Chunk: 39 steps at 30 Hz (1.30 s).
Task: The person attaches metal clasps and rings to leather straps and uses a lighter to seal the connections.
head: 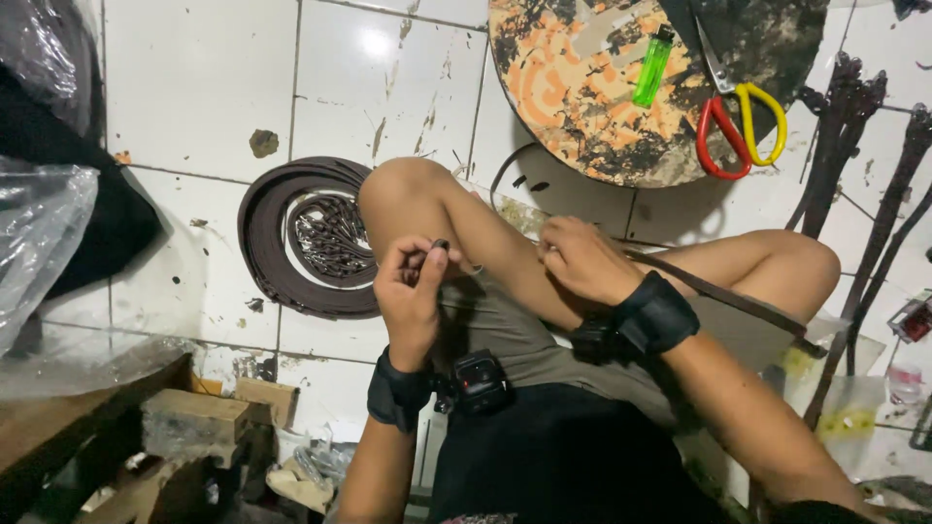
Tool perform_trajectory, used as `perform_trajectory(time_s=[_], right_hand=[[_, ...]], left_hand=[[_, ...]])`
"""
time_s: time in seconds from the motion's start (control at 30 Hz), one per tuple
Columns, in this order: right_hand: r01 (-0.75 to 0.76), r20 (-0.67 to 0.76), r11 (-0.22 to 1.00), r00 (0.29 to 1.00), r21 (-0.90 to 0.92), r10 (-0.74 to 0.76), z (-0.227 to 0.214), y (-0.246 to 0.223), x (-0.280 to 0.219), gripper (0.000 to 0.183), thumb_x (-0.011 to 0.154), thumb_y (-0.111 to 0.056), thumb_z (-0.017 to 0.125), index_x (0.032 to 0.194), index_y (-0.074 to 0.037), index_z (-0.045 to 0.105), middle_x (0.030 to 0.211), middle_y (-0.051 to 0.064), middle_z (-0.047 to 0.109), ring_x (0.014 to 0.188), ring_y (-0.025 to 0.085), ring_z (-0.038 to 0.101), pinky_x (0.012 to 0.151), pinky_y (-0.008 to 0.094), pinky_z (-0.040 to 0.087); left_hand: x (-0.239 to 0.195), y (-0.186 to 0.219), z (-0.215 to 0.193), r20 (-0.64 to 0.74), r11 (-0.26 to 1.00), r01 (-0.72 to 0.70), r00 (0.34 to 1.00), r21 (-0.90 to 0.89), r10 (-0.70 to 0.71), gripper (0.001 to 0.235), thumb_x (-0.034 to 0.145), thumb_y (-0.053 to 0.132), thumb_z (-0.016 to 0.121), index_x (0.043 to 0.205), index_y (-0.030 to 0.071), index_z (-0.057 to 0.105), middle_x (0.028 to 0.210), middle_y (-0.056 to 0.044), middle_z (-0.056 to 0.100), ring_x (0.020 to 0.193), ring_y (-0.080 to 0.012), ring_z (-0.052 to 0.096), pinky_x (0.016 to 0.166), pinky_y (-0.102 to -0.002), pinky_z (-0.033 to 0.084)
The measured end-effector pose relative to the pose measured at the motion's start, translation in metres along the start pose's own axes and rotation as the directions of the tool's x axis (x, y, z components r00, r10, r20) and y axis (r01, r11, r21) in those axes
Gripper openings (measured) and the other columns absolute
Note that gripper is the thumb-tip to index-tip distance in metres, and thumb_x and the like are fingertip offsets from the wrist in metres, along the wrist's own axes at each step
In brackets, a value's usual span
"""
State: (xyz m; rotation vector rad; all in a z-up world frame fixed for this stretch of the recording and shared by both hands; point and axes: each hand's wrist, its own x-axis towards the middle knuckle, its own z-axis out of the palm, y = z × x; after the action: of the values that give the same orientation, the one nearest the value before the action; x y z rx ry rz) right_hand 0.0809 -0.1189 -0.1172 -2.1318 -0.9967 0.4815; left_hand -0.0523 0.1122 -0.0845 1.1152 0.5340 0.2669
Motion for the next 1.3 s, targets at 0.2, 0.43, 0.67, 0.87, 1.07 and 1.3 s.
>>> perform_trajectory(time_s=[0.2,0.43,0.67,0.87,1.07,1.3], right_hand=[[-0.335,0.342,0.914,0.851,-0.227,0.397,0.013,0.059,-0.03,0.014,0.091,-0.014,0.061,0.091,0.0,0.064,0.093,0.018,0.066,0.092,0.038,0.063,0.079,0.049,0.049],[-0.538,0.206,0.799,0.842,0.268,0.498,-0.035,-0.011,-0.041,0.013,0.093,-0.011,0.066,0.101,-0.002,0.063,0.09,0.009,0.072,0.08,0.017,0.068,0.073,0.032,0.055],[-0.409,0.222,0.656,0.909,0.634,0.352,-0.046,-0.024,-0.078,0.023,0.09,-0.01,0.068,0.111,-0.002,0.061,0.099,0.005,0.072,0.094,0.014,0.07,0.083,0.029,0.055],[-0.335,0.26,0.924,0.923,0.185,0.283,-0.034,0.005,-0.102,0.027,0.084,-0.015,0.068,0.108,-0.003,0.068,0.099,0.011,0.077,0.093,0.026,0.076,0.085,0.037,0.058],[-0.165,0.04,0.863,0.985,0.478,0.166,-0.067,-0.024,-0.076,0.043,0.089,-0.008,0.057,0.131,0.003,0.06,0.118,0.015,0.073,0.108,0.025,0.071,0.095,0.037,0.055],[-0.13,-0.072,0.519,0.933,0.845,0.352,-0.074,-0.01,-0.061,0.033,0.105,-0.015,0.051,0.13,0.005,0.059,0.115,0.016,0.073,0.11,0.021,0.069,0.098,0.036,0.055]], left_hand=[[0.005,-0.009,-0.007,0.113,0.988,0.119,0.988,-0.099,-0.108,0.009,0.104,0.01,0.06,0.108,0.004,0.054,0.093,-0.014,0.073,0.083,-0.0152,0.069,0.076,-0.028,0.055],[0.01,-0.029,0.035,0.293,0.978,0.147,0.938,0.149,-0.186,0.012,0.106,0.013,0.059,0.104,0.003,0.053,0.111,-0.015,0.074,0.099,-0.0171,0.069,0.088,-0.031,0.056],[0.015,-0.021,0.077,0.381,0.975,0.14,0.922,-0.174,-0.064,0.011,0.107,0.014,0.056,0.108,0.005,0.051,0.119,-0.015,0.069,0.117,-0.0227,0.065,0.108,-0.039,0.048],[0.017,-0.011,0.08,0.297,0.929,0.002,0.948,-0.37,0.116,0.011,0.11,0.012,0.057,0.11,0.004,0.05,0.104,-0.012,0.06,0.11,-0.025,0.058,0.109,-0.042,0.045],[-0.016,-0.002,0.1,0.593,0.998,-0.03,0.805,0.052,-0.007,0.013,0.107,0.012,0.06,0.107,0.003,0.05,0.102,-0.009,0.062,0.099,-0.0194,0.059,0.094,-0.035,0.049],[-0.03,0.006,0.118,0.802,0.928,-0.222,0.586,0.298,-0.118,0.015,0.104,0.015,0.061,0.108,0.001,0.054,0.107,-0.01,0.068,0.102,-0.0198,0.067,0.095,-0.033,0.053]])
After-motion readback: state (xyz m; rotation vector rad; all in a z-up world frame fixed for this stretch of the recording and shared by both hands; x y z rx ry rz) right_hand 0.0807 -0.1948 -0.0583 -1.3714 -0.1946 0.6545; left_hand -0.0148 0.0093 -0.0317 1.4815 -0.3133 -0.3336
